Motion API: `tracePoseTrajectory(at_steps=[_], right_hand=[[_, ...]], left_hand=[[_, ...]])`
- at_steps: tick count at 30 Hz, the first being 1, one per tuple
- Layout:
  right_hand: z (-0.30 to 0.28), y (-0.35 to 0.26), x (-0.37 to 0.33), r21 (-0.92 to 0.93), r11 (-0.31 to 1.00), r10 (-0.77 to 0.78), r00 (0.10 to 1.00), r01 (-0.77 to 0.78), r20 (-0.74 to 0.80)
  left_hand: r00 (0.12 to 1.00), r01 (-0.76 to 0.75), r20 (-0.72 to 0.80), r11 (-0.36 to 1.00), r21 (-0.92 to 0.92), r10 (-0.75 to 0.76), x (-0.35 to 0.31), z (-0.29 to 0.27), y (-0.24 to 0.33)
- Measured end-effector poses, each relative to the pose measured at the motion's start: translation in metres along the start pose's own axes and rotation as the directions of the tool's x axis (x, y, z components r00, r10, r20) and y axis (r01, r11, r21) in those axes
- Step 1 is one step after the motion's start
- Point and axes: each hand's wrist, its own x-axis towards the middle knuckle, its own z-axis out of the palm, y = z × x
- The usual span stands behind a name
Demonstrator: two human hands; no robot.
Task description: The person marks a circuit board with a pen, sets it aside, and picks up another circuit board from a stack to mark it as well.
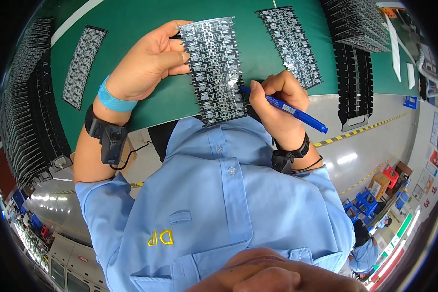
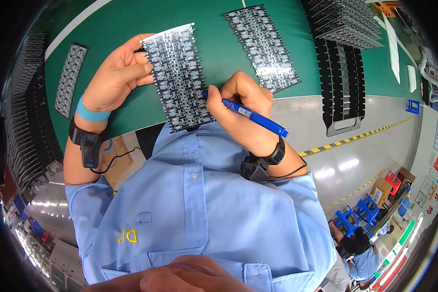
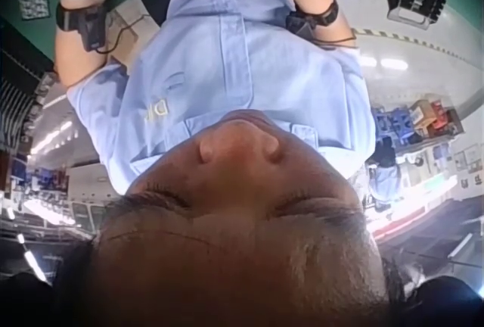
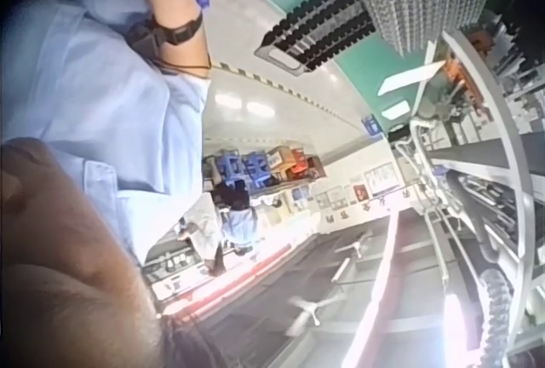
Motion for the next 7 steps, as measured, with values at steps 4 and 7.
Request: tracePoseTrajectory(at_steps=[4, 7], right_hand=[[-0.0008, -0.0011, 0.0003, -0.001, 1.0, 0.007, 1.0, -0.007, 0.008], [-0.0014, -0.0022, 0.0002, 0.003, 1.0, 0.025, 1.0, -0.025, 0.007]], left_hand=[[1.0, 0.008, -0.013, 1.0, 0.003, -0.008, -0.0001, 0.0006, 0.0007], [1.0, 0.013, -0.009, 1.0, 0.004, -0.013, -0.0004, 0.0014, 0.0017]])
